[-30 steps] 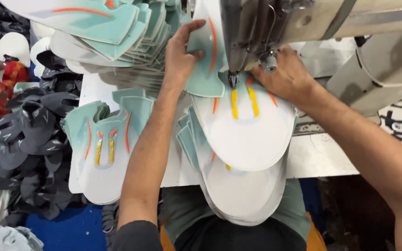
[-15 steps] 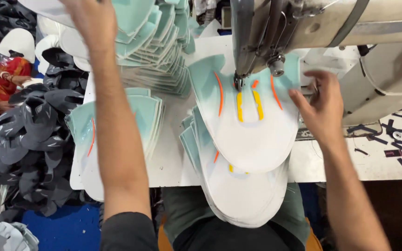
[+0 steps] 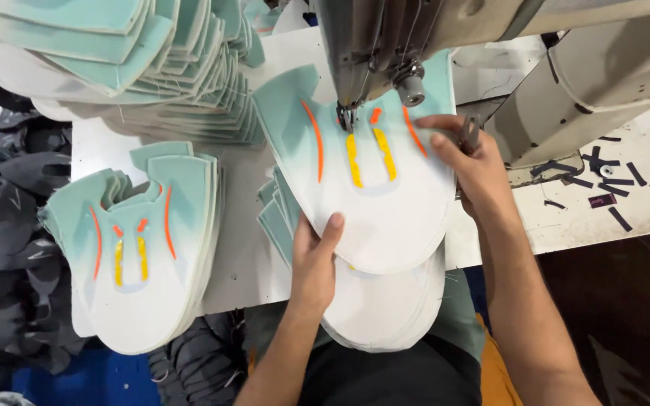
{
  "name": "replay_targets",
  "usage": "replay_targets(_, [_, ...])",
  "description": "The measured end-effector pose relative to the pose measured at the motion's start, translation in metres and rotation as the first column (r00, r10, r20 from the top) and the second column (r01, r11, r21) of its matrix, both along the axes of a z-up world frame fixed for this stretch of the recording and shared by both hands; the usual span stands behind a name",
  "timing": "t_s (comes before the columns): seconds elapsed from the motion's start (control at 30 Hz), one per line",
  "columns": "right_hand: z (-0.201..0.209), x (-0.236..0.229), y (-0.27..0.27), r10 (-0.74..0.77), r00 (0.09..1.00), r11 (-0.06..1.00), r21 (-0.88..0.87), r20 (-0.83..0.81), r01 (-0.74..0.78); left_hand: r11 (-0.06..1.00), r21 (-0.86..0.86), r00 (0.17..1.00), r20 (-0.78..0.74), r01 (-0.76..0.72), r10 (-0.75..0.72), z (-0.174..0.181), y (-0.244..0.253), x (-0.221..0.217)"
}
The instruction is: The person uses a sewing machine to stitch light blue and white shoe parts with orange and yellow accents. They repeatedly pick up a shoe part from a stack, guide it under the sewing machine needle, and then place the finished item onto a growing pile.
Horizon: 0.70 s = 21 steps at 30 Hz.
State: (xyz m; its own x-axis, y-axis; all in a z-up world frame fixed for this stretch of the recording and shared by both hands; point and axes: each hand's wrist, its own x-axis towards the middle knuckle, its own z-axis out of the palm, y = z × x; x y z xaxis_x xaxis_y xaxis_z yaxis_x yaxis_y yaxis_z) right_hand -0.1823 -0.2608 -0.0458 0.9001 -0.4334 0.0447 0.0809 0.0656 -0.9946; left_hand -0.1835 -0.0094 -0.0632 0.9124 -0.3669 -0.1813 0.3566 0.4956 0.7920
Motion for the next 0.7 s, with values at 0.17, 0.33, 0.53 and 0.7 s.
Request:
replay_targets(0.17, [-0.004, 0.011, 0.009, 0.015, 1.0, 0.996, -0.087, -0.016, -0.017, 0.987, 0.12, 0.972, 0.222, -0.106, 0.077, -0.023, -0.011, 0.006])
replay_targets(0.33, [-0.015, 0.016, 0.007, 0.004, 1.0, 1.0, -0.003, 0.017, -0.003, 0.988, 0.057, 0.971, 0.204, -0.141, 0.127, -0.028, -0.016, 0.004])
replay_targets(0.53, [-0.018, 0.031, 0.001, -0.029, 1.0, 1.0, 0.004, 0.001, 0.029, 0.979, 0.0, 0.956, 0.218, -0.202, 0.197, -0.01, -0.024, 0.011])
replay_targets(0.7, [-0.039, 0.052, -0.02, -0.108, 0.993, 0.993, -0.056, -0.039, 0.106, 0.976, 0.022, 0.932, 0.302, -0.217, 0.201, -0.003, -0.031, 0.022])
